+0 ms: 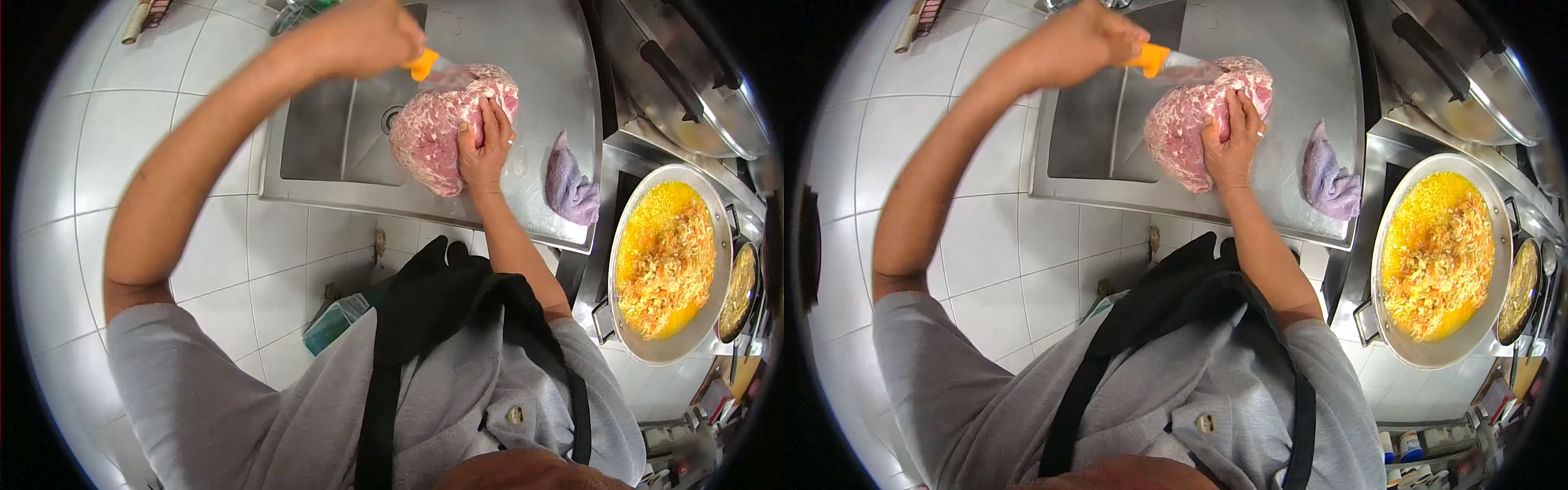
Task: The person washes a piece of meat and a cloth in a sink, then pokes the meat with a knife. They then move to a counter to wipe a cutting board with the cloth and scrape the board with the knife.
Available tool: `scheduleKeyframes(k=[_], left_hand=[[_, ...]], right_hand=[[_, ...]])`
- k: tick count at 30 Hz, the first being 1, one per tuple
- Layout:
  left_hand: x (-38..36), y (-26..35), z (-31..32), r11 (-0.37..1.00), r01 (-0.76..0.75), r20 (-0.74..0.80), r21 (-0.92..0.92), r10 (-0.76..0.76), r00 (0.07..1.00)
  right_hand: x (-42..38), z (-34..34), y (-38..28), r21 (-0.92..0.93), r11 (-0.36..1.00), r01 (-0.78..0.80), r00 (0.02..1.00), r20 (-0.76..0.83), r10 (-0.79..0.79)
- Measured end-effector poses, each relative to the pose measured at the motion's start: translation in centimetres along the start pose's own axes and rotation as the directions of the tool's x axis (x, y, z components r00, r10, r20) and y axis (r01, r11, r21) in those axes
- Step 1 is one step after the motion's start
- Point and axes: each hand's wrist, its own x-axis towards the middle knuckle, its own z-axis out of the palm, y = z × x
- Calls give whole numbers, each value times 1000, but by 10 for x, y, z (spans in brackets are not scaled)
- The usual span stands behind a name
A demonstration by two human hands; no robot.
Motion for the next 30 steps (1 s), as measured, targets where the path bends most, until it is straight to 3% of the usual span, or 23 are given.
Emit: scheduleKeyframes(k=[2,3,6,8,9,10,12,13,14,15,20,22,24,26,27,28,29,30], left_hand=[[-34,-10,31,984,33,-174,-176,-64,983],[-39,-12,31,984,40,-186,-174,-72,980],[-42,7,21,991,86,-118,-100,-98,988],[-41,27,-9,988,16,19,155,-19,1000],[-46,18,-15,991,-101,-77,93,108,991],[-40,-2,-36,444,-653,150,614,747,648],[-70,8,-53,839,-435,88,328,431,898],[-80,26,-61,840,-428,79,333,428,901],[-88,51,-65,983,-38,13,181,37,999],[-89,66,-67,932,363,21,8,-363,932],[-36,55,-83,941,249,109,227,-279,954],[-20,56,-86,945,299,208,129,-321,924],[-24,55,-81,956,226,189,187,-261,947],[-33,54,-75,967,251,126,47,-255,959],[-21,36,-65,943,329,128,-38,-322,938],[-12,24,-53,943,330,130,-37,-322,938],[-7,16,-43,984,42,135,171,-66,989],[-1,9,-37,900,-250,194,357,190,962]], right_hand=[[0,2,4,12,1000,11,1000,3,-11],[0,3,6,6,1000,29,1000,-4,-29],[-1,3,6,0,998,66,998,-8,-66],[-1,6,7,-26,999,39,999,-7,-40],[-1,7,9,-33,998,48,999,-8,-48],[-3,7,7,-30,999,37,999,-5,-37],[-1,3,-1,-30,999,-13,1000,24,14],[-1,3,1,-50,999,20,1000,14,-19],[-1,4,2,-49,998,31,999,11,-31],[-1,4,4,-48,997,53,999,11,-52],[1,2,5,-24,997,72,997,15,-72],[0,2,5,-3,999,49,998,30,-49],[-1,1,4,3,1000,20,999,25,-20],[-2,1,3,7,1000,0,1000,16,0],[-1,1,4,16,1000,12,1000,14,-13],[-1,2,4,28,999,26,1000,14,-26],[-2,3,4,30,999,24,1000,12,-25],[-3,2,5,9,999,42,999,14,-42]])
